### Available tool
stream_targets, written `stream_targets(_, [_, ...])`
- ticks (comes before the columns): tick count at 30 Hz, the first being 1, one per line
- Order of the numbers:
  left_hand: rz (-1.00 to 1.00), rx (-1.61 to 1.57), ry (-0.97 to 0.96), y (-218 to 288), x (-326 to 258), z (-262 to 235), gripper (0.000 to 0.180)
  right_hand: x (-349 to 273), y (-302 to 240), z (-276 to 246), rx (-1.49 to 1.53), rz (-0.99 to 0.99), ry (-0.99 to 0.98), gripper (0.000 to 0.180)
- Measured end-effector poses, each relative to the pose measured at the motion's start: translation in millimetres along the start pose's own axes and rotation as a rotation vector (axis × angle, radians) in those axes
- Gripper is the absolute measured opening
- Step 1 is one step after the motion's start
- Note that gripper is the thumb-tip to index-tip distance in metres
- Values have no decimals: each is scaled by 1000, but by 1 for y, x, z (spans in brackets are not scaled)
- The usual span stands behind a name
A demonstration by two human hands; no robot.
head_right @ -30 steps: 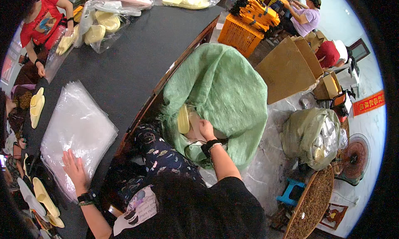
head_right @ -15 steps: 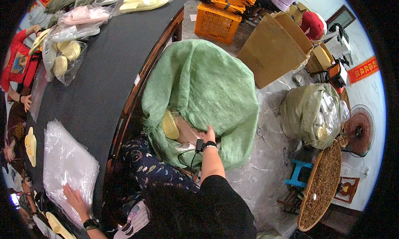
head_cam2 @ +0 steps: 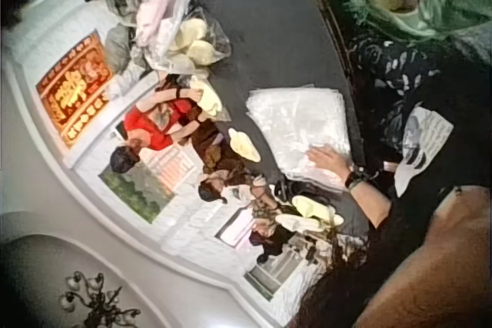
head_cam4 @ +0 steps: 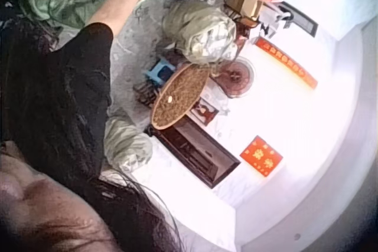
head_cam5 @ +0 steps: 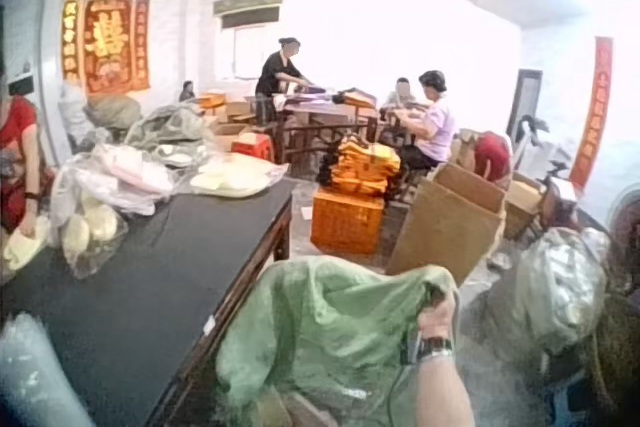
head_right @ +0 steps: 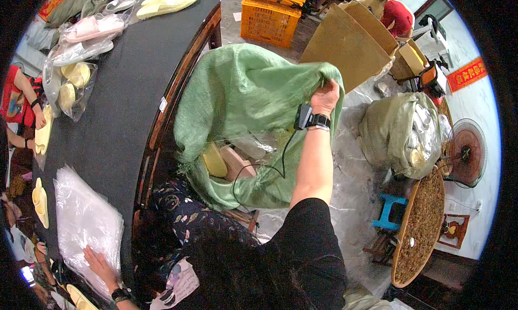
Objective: The recorder picks up pairs of slippers/slides, places them into plastic bags, and organizes the packed units in a manufacturing workshop.
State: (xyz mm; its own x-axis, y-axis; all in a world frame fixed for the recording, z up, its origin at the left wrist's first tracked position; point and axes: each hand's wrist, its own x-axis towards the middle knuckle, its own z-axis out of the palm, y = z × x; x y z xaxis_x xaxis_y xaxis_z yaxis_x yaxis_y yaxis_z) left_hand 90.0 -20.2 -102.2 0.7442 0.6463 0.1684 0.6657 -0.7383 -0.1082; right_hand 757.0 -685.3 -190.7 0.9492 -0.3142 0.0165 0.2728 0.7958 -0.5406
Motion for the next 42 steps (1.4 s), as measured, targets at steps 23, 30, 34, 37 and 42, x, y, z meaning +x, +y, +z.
stream_targets(23, [4, 57, 9, -18, -3, -8, 57, -54, 36, -158, -2261, 593, -84, 87])
stream_targets(30, [32, 55, -119, 54, 11, -27, 56, -27, 21, -221, -2474, 144, -224, 85])
stream_targets(34, [16, 36, -106, 51, 5, -50, 56, -29, 69, -173, -2420, 621, -285, 61])
stream_targets(37, [10, 28, -97, 35, 6, -35, 56, -24, 55, -166, -2426, 762, -341, 63])
stream_targets(42, [-40, 36, -87, 37, -1, -41, 58, -37, 67, -161, -2637, 793, -802, 41])
